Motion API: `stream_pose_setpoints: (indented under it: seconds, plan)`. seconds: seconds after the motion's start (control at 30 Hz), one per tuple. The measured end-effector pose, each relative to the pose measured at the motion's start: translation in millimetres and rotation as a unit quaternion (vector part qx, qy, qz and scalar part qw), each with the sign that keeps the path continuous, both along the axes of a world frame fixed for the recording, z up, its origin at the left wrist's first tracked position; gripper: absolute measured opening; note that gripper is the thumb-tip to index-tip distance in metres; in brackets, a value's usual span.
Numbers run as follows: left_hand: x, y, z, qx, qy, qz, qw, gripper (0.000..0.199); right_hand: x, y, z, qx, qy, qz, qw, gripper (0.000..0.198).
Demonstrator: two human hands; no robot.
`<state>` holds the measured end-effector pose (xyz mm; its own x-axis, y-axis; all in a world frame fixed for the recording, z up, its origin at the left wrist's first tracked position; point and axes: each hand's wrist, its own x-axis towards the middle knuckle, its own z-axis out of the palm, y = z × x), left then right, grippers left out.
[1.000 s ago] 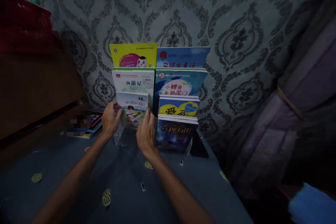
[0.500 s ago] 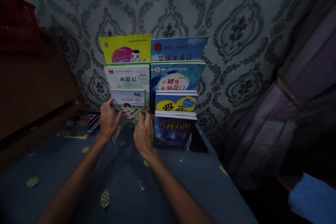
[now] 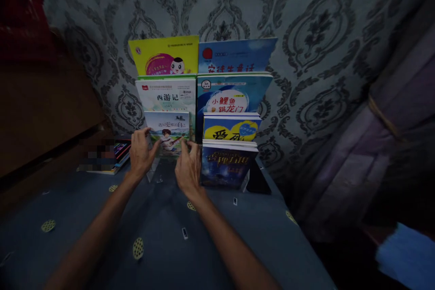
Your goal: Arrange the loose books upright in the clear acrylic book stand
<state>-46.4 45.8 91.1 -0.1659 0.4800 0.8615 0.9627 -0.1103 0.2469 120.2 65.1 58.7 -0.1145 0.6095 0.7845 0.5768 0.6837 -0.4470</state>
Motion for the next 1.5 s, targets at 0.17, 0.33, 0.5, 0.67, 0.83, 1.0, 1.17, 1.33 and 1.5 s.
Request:
stream_pose_setpoints:
  seconds: [0.17,0.33,0.5,0.67,0.83,1.0,1.17,1.33,1.5]
  plan:
    - [-4,-4,0.7,0.019,-0.005,-0.019,1.000,0.038,-2,-1,0,0.018,0.011,0.016,1.000,0.050]
    - [-9,-7,0.9,0.025,-0.024,-0.038,0.999,0.040,-4,-3,-2,0.022,0.018,0.030,0.999,0.050]
    - [-11,-8,3.0,0.027,-0.068,-0.070,0.995,0.036,-4,-5,-1,0.033,0.030,0.042,0.998,0.049]
    - [-14,-5,12.1,-0.009,-0.120,-0.102,0.987,0.018,-4,-8,3,0.050,0.059,0.025,0.997,0.047]
    - [-19,3,18.5,-0.030,-0.145,-0.118,0.982,0.027,-1,-8,8,0.018,0.076,0.047,0.996,0.049]
    - [-19,11,19.1,-0.035,-0.160,-0.110,0.980,0.030,2,-6,10,0.009,0.086,0.054,0.995,0.044]
    - [-14,2,15.8,-0.031,-0.147,-0.101,0.984,0.027,-1,-7,7,0.013,0.081,0.048,0.995,0.043]
    - [-30,-16,0.7,-0.022,-0.158,-0.106,0.982,0.034,0,-11,8,0.023,0.075,0.057,0.995,0.043]
    - [-85,-30,-28.6,-0.197,-0.065,0.107,0.972,0.031,2,-16,11,0.001,0.067,0.073,0.995,0.044]
